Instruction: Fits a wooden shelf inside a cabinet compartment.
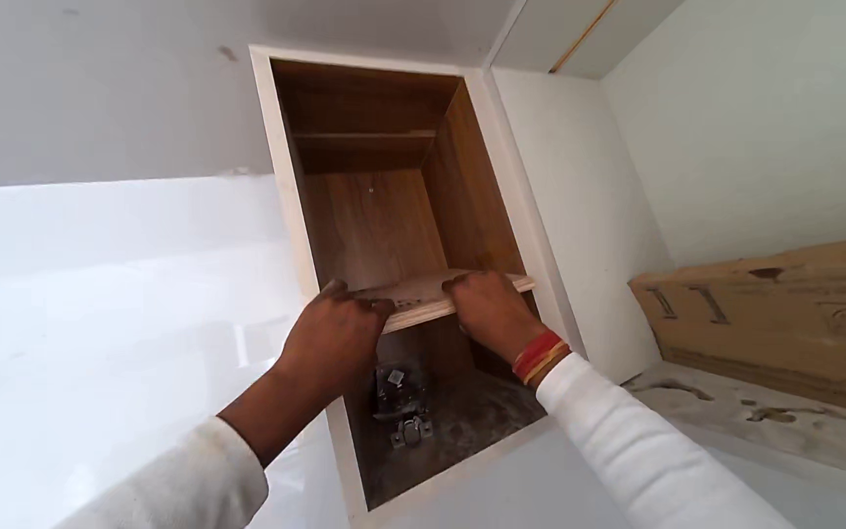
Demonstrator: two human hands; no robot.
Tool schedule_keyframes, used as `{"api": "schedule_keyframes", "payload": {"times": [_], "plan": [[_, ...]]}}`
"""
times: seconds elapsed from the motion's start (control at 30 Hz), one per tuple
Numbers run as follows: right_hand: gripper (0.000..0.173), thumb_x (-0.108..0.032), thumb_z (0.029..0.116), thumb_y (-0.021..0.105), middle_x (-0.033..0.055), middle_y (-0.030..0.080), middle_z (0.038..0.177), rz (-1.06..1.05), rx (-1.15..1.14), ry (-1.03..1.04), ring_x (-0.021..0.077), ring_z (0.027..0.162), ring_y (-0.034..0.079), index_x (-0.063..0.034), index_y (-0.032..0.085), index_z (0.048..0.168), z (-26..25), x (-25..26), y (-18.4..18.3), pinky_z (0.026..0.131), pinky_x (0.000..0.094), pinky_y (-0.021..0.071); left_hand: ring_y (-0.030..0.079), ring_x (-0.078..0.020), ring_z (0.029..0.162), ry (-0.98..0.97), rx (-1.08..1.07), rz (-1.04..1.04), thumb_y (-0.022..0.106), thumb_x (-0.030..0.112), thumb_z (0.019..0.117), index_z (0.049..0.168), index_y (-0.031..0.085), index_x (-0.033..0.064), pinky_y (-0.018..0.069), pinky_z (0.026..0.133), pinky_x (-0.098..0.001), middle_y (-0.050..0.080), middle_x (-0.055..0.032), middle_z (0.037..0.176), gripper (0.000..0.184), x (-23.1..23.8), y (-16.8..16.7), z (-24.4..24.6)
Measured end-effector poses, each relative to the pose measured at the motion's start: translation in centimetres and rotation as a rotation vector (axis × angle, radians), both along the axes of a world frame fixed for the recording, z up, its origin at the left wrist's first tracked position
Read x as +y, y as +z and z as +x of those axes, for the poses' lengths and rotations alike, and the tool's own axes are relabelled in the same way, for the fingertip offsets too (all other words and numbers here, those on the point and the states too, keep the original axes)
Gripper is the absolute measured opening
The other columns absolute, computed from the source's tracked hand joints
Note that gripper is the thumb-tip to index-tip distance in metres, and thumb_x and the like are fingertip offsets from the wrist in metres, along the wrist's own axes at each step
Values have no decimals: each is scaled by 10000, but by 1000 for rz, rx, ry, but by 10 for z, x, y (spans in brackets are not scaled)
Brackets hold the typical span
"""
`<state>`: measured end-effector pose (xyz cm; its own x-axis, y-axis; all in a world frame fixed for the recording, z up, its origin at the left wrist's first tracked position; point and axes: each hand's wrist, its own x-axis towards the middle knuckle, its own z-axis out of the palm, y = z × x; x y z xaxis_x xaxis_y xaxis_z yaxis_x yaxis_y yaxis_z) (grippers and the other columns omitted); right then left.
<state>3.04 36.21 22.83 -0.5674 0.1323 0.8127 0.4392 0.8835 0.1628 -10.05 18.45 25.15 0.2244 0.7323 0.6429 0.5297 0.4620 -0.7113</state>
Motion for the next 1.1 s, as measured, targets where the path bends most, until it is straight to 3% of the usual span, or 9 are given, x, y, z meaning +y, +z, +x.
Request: {"api": "schedule_keyframes", "payload": {"times": [0.17, 0.27, 0.47, 0.67, 0.73, 0.83, 0.9, 0.97, 1.1], "plan": [[127, -6, 892, 687, 148, 695, 924, 42, 62, 5, 338, 839, 697, -36, 718, 1011, -7, 0, -22, 679, 493, 559, 720, -315, 857, -119, 17, 15, 774, 36, 734, 1117, 763, 86, 510, 972, -529, 746, -100, 857, 386, 2, -19, -16], [201, -2, 888, 693, 168, 699, 999, 22, 66, 22, 352, 898, 702, -17, 703, 1088, -14, 4, -37, 742, 493, 575, 725, -298, 856, -110, -14, -17, 795, 70, 731, 1095, 770, 87, 477, 1037, -530, 749, -84, 842, 365, 0, -31, -16], [209, -59, 875, 704, 144, 702, 980, -7, -88, -5, 344, 886, 700, -51, 710, 1084, -6, 4, -20, 718, 510, 561, 726, -276, 849, -44, -52, -39, 778, 104, 762, 1105, 769, 116, 491, 1016, -509, 749, -61, 835, 343, 0, -25, -10], [130, -133, 888, 715, 221, 691, 950, -145, -39, 12, 432, 964, 670, -18, 723, 948, 15, -1, 77, 776, 638, 519, 681, -424, 1010, -10, -44, 88, 742, 154, 884, 1166, 704, 47, 315, 1159, -620, 731, -186, 942, 303, -3, 49, 9], [153, -115, 862, 734, 227, 688, 1012, -102, 124, 12, 447, 1002, 660, -33, 718, 990, 8, 0, 106, 781, 662, 500, 619, -476, 1123, -4, 7, 159, 742, 146, 890, 1211, 645, 1, 280, 1152, -653, 686, -242, 1111, 365, -1, 84, 11], [478, -54, 789, 796, 209, 623, 1320, 42, 590, 52, 444, 1248, 565, -67, 687, 1254, -22, 10, 107, 1081, 658, 397, 544, -475, 1212, 89, 11, 229, 747, 140, 889, 1294, 583, 21, 209, 1174, -645, 621, -232, 1228, 453, 10, 117, 8], [427, -101, 832, 746, 212, 582, 1358, 129, 928, 89, 408, 1231, 566, -31, 648, 1242, -51, 14, 88, 996, 539, 472, 532, -502, 1210, 62, 58, 240, 705, 117, 893, 1321, 580, 60, 201, 1165, -681, 615, -241, 1229, 450, 22, 135, -8], [429, -237, 913, 708, 211, 598, 1282, -155, 1095, 250, 362, 1169, 603, 17, 620, 1247, -83, 2, 57, 963, 490, 512, 573, -536, 1145, 21, 156, 257, 617, 163, 900, 1339, 589, 126, 299, 1071, -755, 618, -272, 1222, 441, 35, 159, -44], [740, -586, 1030, 481, 275, 556, 1376, -1393, 969, 692, 381, 1240, 590, 31, 459, 1439, -141, 12, 38, 994, 547, 510, 559, -533, 1193, 135, 104, 224, 703, 224, 893, 1382, 584, 186, 408, 957, -740, 597, -283, 1299, 504, 43, 196, -51]]}}
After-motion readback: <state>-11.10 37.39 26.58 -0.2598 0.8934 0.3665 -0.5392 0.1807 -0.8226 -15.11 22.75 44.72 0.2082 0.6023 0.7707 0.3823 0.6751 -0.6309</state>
